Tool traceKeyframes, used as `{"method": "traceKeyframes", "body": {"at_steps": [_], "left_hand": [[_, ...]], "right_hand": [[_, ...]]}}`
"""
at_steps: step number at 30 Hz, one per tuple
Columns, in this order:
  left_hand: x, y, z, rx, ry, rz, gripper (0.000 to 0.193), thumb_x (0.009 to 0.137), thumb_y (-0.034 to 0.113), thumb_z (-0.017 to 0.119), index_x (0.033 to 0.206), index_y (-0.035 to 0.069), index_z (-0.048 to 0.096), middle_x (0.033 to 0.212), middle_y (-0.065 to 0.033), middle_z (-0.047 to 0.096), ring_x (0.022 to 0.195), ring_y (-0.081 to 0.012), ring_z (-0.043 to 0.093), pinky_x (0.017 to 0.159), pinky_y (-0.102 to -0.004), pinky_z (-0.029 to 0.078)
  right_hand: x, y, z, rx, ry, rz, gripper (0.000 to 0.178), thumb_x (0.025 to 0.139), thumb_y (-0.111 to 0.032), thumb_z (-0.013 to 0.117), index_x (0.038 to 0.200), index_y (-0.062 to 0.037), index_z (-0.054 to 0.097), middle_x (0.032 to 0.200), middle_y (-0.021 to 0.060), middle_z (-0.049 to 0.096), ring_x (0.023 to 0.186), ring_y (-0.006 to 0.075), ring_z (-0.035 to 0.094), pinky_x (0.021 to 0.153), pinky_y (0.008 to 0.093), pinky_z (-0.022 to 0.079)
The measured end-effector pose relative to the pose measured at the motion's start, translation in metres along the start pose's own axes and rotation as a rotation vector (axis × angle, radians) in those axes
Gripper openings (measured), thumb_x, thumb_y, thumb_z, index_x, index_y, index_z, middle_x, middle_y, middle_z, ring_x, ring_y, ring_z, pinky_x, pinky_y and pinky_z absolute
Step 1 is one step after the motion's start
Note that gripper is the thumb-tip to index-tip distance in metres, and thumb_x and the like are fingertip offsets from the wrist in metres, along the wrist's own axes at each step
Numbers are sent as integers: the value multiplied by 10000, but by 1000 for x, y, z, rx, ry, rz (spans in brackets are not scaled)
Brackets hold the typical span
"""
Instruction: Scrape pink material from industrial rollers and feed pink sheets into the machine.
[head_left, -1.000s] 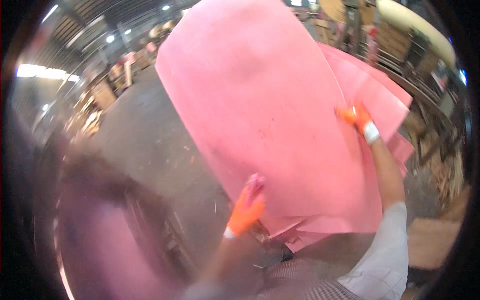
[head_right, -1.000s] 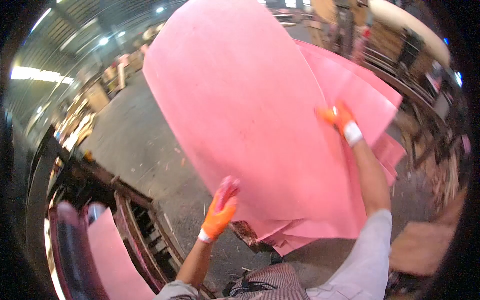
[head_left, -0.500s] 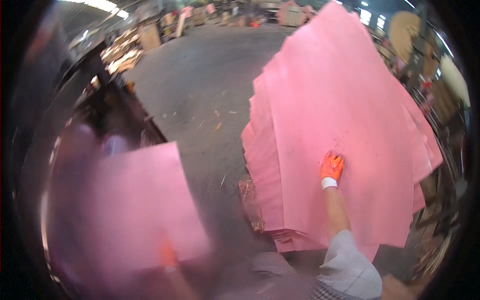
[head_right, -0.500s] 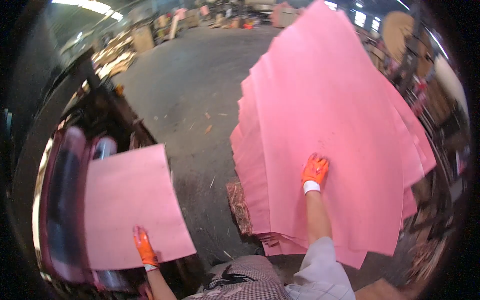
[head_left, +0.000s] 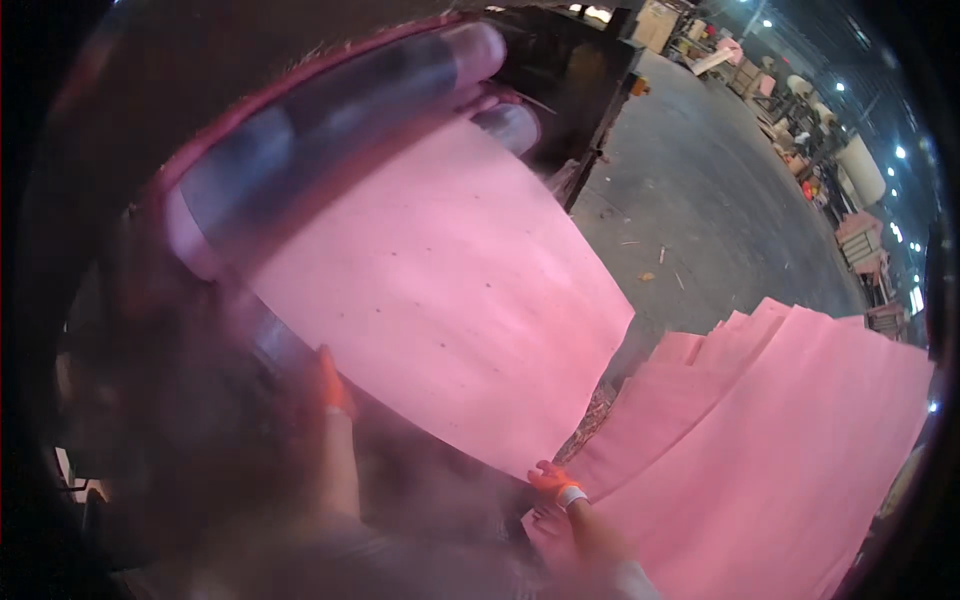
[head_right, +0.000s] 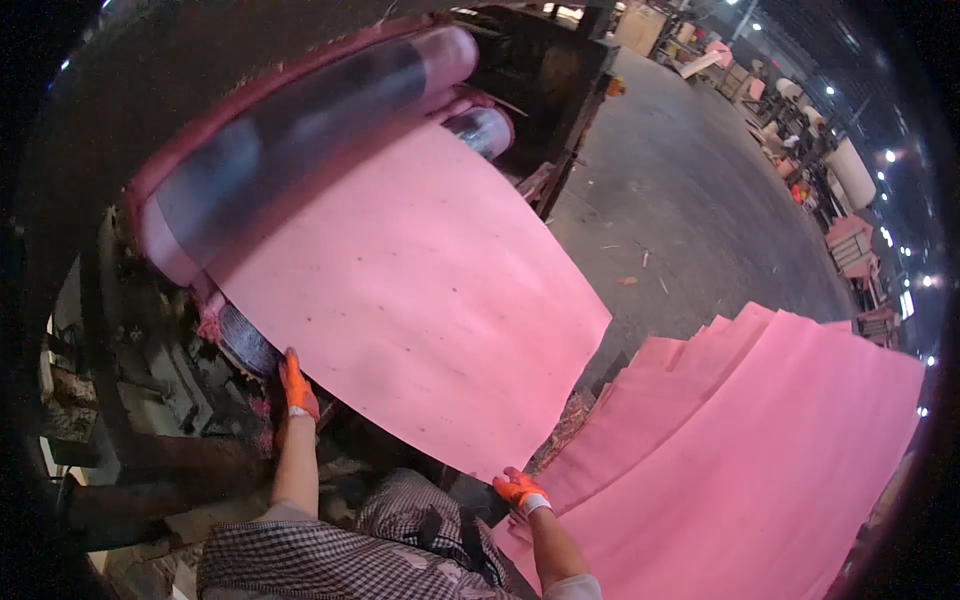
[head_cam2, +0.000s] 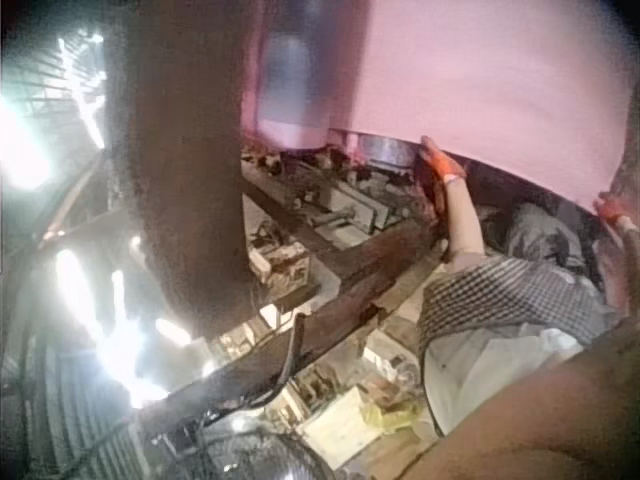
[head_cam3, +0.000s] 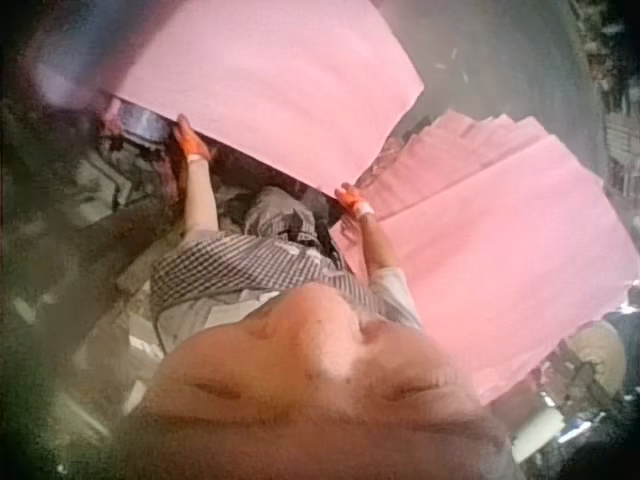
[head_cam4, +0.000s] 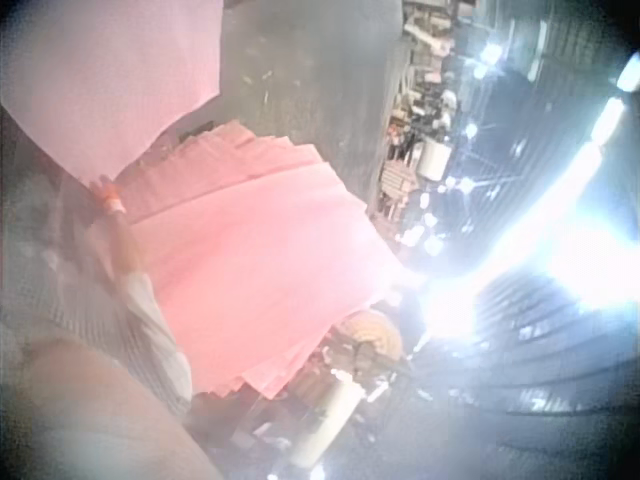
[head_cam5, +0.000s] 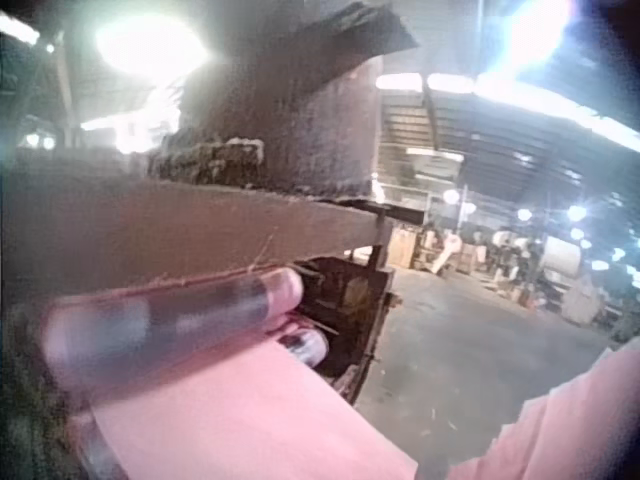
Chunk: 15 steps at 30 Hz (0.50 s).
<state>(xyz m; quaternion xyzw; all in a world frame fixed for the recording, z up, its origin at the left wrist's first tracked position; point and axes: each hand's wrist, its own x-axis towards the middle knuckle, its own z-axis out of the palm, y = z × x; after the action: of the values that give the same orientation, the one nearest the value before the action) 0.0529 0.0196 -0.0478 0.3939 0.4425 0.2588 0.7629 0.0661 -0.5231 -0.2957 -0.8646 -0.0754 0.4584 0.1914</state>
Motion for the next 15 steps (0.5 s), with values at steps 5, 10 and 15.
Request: {"method": "traceKeyframes", "body": {"at_steps": [5, 10, 15], "left_hand": [[44, -63, -49, -340, -321, -395, 694, 916, 516, 566, 1420, 65, 413, 1445, -88, 447, 1346, -285, 396, 1125, -471, 301], [-55, -64, 11, -189, -595, -598, 522, 966, 331, 565, 1377, 26, 461, 1380, -95, 516, 1295, -265, 465, 1078, -435, 391], [-114, -121, 88, 855, -829, 63, 461, 995, 243, 534, 1382, -1, 479, 1383, -83, 516, 1267, -183, 485, 1054, -336, 384]], "right_hand": [[-73, -117, -69, 397, 12, 153, 708, 834, -505, 596, 1372, -63, 469, 1237, 215, 612, 1178, 344, 572, 1019, 395, 431], [-70, -97, -69, 351, 182, -60, 906, 760, -580, 672, 1440, -62, 372, 1356, 226, 511, 1244, 340, 513, 1047, 399, 403], [-105, -114, -100, 136, 122, 9, 1048, 715, -628, 676, 1493, -61, 261, 1401, 279, 436, 1297, 414, 442, 1078, 447, 368]]}}
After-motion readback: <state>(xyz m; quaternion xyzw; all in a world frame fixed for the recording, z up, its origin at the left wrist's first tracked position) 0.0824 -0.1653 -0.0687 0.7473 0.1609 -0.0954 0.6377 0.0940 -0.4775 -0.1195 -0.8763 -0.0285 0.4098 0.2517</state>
